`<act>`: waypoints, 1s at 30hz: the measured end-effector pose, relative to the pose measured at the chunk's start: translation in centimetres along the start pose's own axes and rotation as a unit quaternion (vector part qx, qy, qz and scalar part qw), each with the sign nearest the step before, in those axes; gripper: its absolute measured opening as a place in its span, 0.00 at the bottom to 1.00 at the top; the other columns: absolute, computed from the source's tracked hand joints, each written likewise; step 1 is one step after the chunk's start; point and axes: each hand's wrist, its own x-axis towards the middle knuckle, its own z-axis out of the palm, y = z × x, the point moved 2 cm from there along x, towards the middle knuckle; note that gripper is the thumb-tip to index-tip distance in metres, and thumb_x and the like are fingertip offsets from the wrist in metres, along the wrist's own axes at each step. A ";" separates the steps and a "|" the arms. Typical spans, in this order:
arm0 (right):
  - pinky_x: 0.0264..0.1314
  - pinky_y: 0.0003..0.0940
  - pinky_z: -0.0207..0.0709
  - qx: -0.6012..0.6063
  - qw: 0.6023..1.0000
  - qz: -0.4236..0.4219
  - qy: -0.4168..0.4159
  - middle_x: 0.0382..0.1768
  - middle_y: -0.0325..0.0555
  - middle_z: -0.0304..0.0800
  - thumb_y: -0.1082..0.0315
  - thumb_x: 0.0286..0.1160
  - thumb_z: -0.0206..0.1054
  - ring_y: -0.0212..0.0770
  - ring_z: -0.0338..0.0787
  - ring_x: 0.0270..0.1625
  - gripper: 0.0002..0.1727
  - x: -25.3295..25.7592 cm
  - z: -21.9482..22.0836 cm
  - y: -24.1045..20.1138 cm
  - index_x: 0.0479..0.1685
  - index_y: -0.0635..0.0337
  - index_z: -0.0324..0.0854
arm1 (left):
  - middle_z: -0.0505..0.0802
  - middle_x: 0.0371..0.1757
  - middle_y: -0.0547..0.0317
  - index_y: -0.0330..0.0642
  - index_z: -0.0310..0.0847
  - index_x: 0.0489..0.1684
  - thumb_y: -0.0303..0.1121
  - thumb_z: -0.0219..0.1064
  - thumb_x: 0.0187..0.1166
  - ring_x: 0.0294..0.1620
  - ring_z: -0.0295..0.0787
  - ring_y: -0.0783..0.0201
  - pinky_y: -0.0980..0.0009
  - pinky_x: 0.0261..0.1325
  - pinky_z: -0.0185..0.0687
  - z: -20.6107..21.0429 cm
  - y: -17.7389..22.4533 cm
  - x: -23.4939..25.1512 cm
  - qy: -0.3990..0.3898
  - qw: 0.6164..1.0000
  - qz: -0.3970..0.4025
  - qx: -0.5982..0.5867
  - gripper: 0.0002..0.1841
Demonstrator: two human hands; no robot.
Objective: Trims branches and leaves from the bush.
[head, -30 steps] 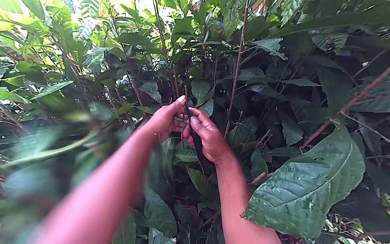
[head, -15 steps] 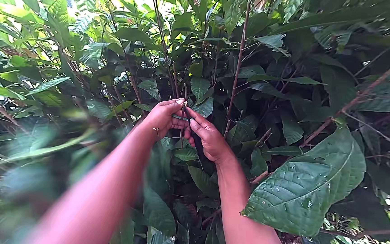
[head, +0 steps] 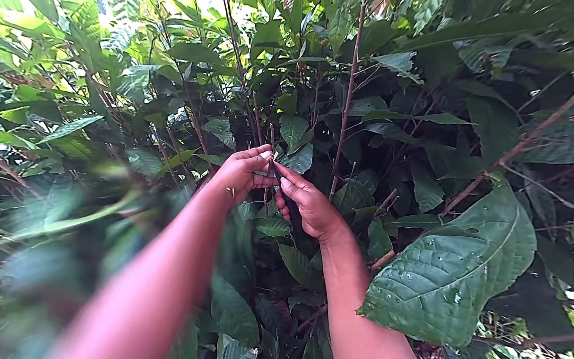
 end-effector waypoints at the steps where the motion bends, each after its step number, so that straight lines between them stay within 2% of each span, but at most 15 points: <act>1: 0.26 0.21 0.74 0.001 1.000 0.001 -0.002 0.28 0.40 0.77 0.61 0.95 0.46 0.31 0.78 0.24 0.26 0.0 0.0 0.0 0.90 0.41 0.65 | 0.90 0.45 0.49 0.34 0.65 0.82 0.30 0.51 0.93 0.41 0.94 0.58 0.61 0.49 0.93 0.0 -0.1 0.0 0.001 1.000 0.001 -0.004 0.21; 5: 0.25 0.21 0.74 0.002 1.000 0.002 -0.007 0.27 0.40 0.77 0.61 0.95 0.46 0.30 0.77 0.23 0.26 -0.2 -0.1 0.0 0.90 0.42 0.64 | 0.90 0.46 0.49 0.34 0.65 0.82 0.30 0.52 0.92 0.42 0.94 0.57 0.59 0.51 0.92 -0.2 -0.3 -0.2 0.001 1.000 0.005 -0.012 0.21; 10: 0.26 0.20 0.73 0.003 1.000 0.008 -0.008 0.27 0.40 0.77 0.63 0.95 0.46 0.30 0.77 0.23 0.26 -0.3 0.0 -0.2 0.90 0.43 0.65 | 0.89 0.44 0.53 0.38 0.68 0.80 0.31 0.52 0.91 0.36 0.92 0.61 0.63 0.45 0.92 0.0 -0.6 -1.1 0.020 1.000 0.007 -0.002 0.21; 16: 0.25 0.21 0.73 0.032 0.999 0.025 -0.006 0.27 0.39 0.77 0.62 0.95 0.46 0.30 0.78 0.23 0.26 -0.5 0.2 0.1 0.90 0.41 0.64 | 0.89 0.44 0.51 0.36 0.68 0.79 0.31 0.52 0.92 0.36 0.92 0.59 0.62 0.46 0.92 0.2 -0.6 -1.2 0.028 0.999 0.003 -0.023 0.20; 20: 0.25 0.21 0.70 -0.036 0.998 0.033 0.036 0.26 0.39 0.76 0.62 0.96 0.46 0.30 0.75 0.23 0.26 -0.8 0.8 -0.8 0.89 0.41 0.66 | 0.89 0.43 0.50 0.37 0.67 0.80 0.32 0.52 0.92 0.34 0.92 0.59 0.61 0.46 0.92 0.3 -0.6 -1.1 0.039 0.999 -0.008 -0.030 0.20; 24: 0.24 0.20 0.72 0.016 0.999 0.044 0.024 0.26 0.39 0.76 0.60 0.96 0.47 0.30 0.77 0.22 0.25 -1.0 0.6 -0.5 0.89 0.41 0.66 | 0.88 0.45 0.50 0.36 0.67 0.80 0.30 0.53 0.92 0.35 0.91 0.60 0.63 0.45 0.92 0.5 -0.6 -1.2 0.038 0.999 -0.007 -0.031 0.20; 28: 0.25 0.21 0.70 -0.020 0.998 0.046 0.036 0.27 0.40 0.76 0.62 0.95 0.48 0.30 0.75 0.23 0.26 -1.0 0.6 -0.4 0.90 0.41 0.65 | 0.88 0.48 0.50 0.37 0.67 0.80 0.29 0.53 0.91 0.36 0.91 0.61 0.64 0.45 0.91 0.5 -0.7 -1.2 0.039 0.999 -0.013 -0.035 0.20; 30: 0.24 0.21 0.70 -0.005 0.998 0.042 0.034 0.27 0.39 0.76 0.61 0.95 0.48 0.30 0.76 0.23 0.26 -1.2 0.7 -0.6 0.90 0.40 0.64 | 0.88 0.46 0.49 0.38 0.69 0.79 0.34 0.52 0.93 0.35 0.91 0.60 0.63 0.45 0.91 0.8 -0.8 -1.5 0.039 0.998 -0.017 -0.040 0.20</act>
